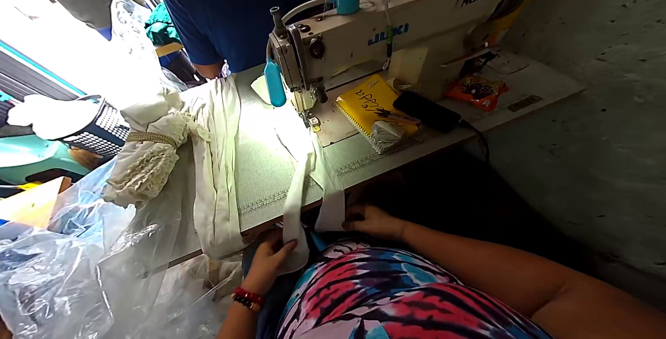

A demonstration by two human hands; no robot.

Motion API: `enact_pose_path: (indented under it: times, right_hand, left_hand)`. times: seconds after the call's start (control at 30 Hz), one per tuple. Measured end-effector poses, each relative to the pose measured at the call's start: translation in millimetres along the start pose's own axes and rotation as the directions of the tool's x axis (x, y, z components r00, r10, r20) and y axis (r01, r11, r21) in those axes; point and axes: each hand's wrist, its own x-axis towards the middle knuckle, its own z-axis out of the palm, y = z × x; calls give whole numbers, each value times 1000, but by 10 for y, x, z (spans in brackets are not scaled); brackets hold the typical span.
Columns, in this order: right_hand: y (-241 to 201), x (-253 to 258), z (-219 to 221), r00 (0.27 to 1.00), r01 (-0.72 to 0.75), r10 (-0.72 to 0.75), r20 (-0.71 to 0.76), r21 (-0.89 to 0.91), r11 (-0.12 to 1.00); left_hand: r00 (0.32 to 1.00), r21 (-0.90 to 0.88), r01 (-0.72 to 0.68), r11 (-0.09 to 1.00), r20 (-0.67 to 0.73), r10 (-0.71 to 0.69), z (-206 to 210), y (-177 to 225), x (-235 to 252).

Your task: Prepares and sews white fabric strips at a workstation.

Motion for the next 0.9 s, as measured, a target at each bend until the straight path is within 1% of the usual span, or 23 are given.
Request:
enact_pose_path:
  times: [0.07, 0.1, 0.17, 0.23, 0.3, 0.33, 0.37, 0.4, 0.43, 0.5, 0.57, 0.6, 0.63, 0.67, 0.7, 0.73, 0.77, 0.8, 0.83, 0.9]
  right_hand:
    - [-48, 28, 48, 1000, -12, 12, -13, -6, 1000]
    - [-39, 60, 71, 999, -18, 17, -33, -32, 999]
    - [3, 115, 76, 997, -2, -6, -72, -112, 994]
    - [-26, 85, 27, 996, 26, -43, -79, -204, 979]
    - [-119, -85, 5, 991, 88, -110, -77, -239, 967]
    - [-194, -188, 16, 985, 143, -160, -61, -214, 966]
    - [-291, -292, 43, 981, 184, -191, -30, -162, 970]
    - [-398, -387, 79, 978, 208, -208, 8, -106, 972]
    - [-510, -455, 111, 976, 215, -212, 45, -56, 975]
    - [-760, -522, 185, 985, 157, -158, 65, 13, 987]
    - [-1055, -541, 277, 996, -8, 0, 90, 89, 996]
    - [-1184, -539, 336, 990, -87, 75, 116, 103, 991]
    - [-1300, -537, 395, 982, -130, 116, 146, 87, 988]
    - [-1416, -539, 454, 977, -126, 120, 177, 28, 992]
    - [-1509, -548, 527, 978, -58, 72, 195, -80, 995]
    - [-1587, -563, 610, 978, 61, -17, 208, -204, 977]
    - [-1660, -574, 697, 965, 189, -117, 235, -314, 931]
    - [-1714, -572, 792, 938, 312, -217, 271, -382, 870]
    - [-1745, -557, 903, 901, 417, -310, 303, -411, 811]
    - [-1787, -508, 1136, 813, 571, -435, 387, -385, 725]
  left_hand:
    - [988, 50, -142, 989, -55, 145, -124, 60, -174]
    - [970, 85, -217, 972, -93, 225, -178, 125, -262]
    - [907, 205, -363, 909, -148, 395, -272, 330, -431]
    - [848, 374, -440, 816, -125, 514, -386, 613, -577]
    - [832, 563, -448, 694, -22, 555, -511, 832, -678]
    - [827, 630, -461, 625, 49, 561, -560, 903, -686]
    - [820, 670, -476, 570, 105, 563, -589, 944, -680]
    - [809, 681, -497, 537, 141, 570, -601, 973, -668]
    - [799, 669, -520, 531, 161, 580, -602, 1014, -660]
    - [783, 626, -555, 548, 170, 599, -579, 1171, -662]
    - [774, 638, -560, 528, 176, 608, -550, 1369, -686]
    - [766, 674, -557, 486, 191, 613, -541, 1455, -704]
    - [754, 730, -545, 412, 211, 623, -534, 1531, -721]
    - [747, 792, -517, 325, 231, 624, -531, 1601, -741]
    - [749, 837, -485, 253, 249, 614, -531, 1660, -768]
    - [761, 865, -456, 209, 258, 595, -528, 1713, -797]
    - [773, 880, -437, 189, 260, 578, -528, 1750, -819]
    - [785, 882, -430, 193, 259, 563, -533, 1774, -836]
    - [797, 876, -429, 220, 252, 550, -542, 1786, -848]
    - [841, 856, -411, 314, 224, 492, -558, 1813, -880]
